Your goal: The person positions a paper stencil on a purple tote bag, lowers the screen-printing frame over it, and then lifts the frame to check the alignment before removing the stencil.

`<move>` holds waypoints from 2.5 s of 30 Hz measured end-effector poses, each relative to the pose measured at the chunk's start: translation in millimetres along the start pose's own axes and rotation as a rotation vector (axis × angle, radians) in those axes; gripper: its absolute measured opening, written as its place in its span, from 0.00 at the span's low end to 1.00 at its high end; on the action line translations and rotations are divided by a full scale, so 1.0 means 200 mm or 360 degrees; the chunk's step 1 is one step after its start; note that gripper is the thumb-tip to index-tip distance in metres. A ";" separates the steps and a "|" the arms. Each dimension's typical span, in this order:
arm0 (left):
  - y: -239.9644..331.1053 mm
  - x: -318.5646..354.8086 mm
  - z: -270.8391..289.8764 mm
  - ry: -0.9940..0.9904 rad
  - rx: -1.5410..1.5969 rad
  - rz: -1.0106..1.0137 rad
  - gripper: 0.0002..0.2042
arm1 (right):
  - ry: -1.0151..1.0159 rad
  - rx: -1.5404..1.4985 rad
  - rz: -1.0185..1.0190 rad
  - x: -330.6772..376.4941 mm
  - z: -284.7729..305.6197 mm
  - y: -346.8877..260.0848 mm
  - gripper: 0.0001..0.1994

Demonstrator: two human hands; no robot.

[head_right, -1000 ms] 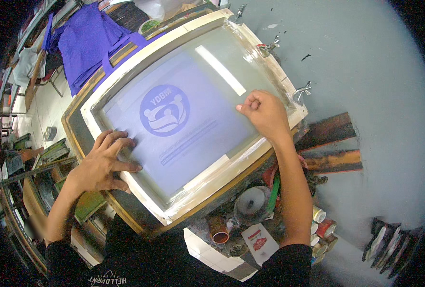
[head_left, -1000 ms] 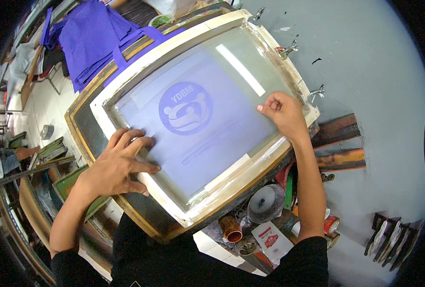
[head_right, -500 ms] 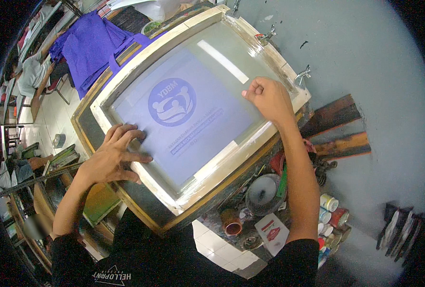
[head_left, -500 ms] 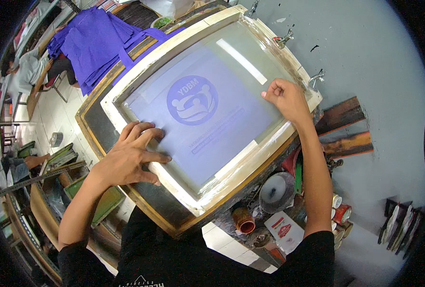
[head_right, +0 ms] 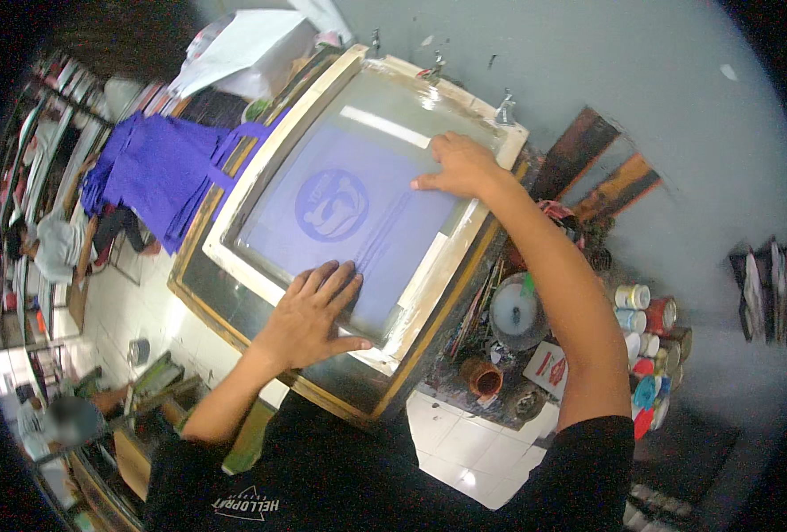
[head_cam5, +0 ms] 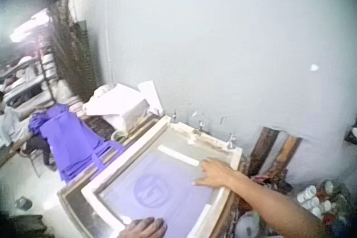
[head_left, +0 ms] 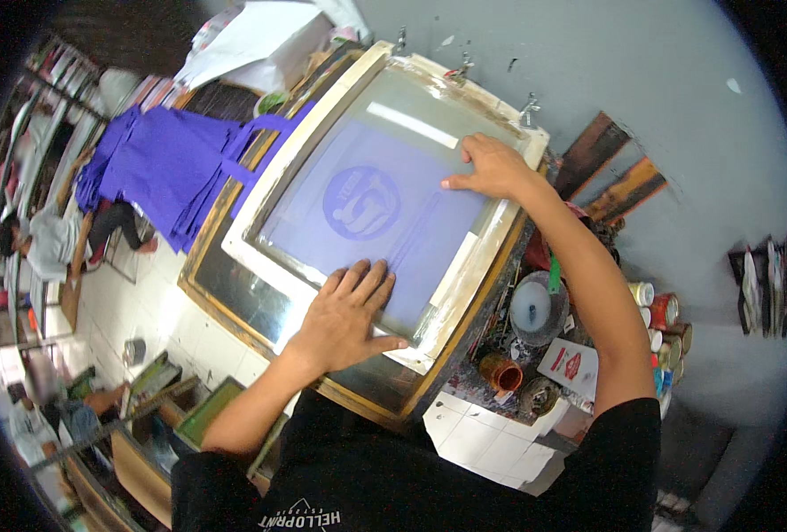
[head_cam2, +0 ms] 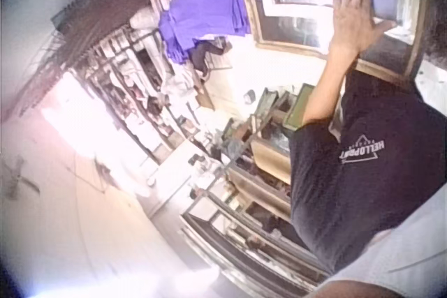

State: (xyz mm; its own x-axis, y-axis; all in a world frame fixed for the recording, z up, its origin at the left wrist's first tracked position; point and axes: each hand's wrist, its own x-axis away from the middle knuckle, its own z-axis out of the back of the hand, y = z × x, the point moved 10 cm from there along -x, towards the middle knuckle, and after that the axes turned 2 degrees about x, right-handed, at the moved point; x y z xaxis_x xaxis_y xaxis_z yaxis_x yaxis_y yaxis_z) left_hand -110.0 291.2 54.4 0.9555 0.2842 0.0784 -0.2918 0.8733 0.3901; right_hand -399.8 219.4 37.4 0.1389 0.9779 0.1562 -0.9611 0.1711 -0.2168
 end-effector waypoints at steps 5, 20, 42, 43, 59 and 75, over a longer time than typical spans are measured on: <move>0.01 0.02 0.00 0.0097 -0.0045 -0.0120 0.46 | 0.0215 0.0274 -0.0199 0.15 -0.04 -0.12 0.41; -0.07 0.01 0.03 0.0045 0.0044 -0.0642 0.39 | 0.0405 -0.0123 -0.0592 0.17 -0.08 0.04 0.29; -0.10 -0.04 0.04 -0.0090 -0.0021 -0.0623 0.36 | 0.0487 -0.0223 -0.0783 0.21 -0.03 -0.05 0.27; -0.10 -0.04 0.03 -0.0101 -0.0053 -0.0617 0.36 | 0.0514 -0.0218 -0.0774 0.22 -0.03 -0.05 0.27; -0.07 -0.06 0.04 -0.0103 -0.0030 -0.0536 0.33 | 0.0396 -0.0285 -0.0846 0.19 -0.01 -0.03 0.25; -0.09 -0.04 0.03 -0.0076 -0.0008 -0.0551 0.31 | 0.0359 -0.0160 -0.0777 0.20 -0.01 -0.08 0.26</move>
State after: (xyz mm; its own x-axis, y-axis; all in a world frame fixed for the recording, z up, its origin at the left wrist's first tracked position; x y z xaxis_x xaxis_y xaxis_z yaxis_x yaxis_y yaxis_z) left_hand -112.3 270.1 51.2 0.9987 -0.0478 -0.0148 0.0498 0.9167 0.3964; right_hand -378.1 255.9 45.9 0.6217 0.7814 0.0535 -0.7459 0.6115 -0.2639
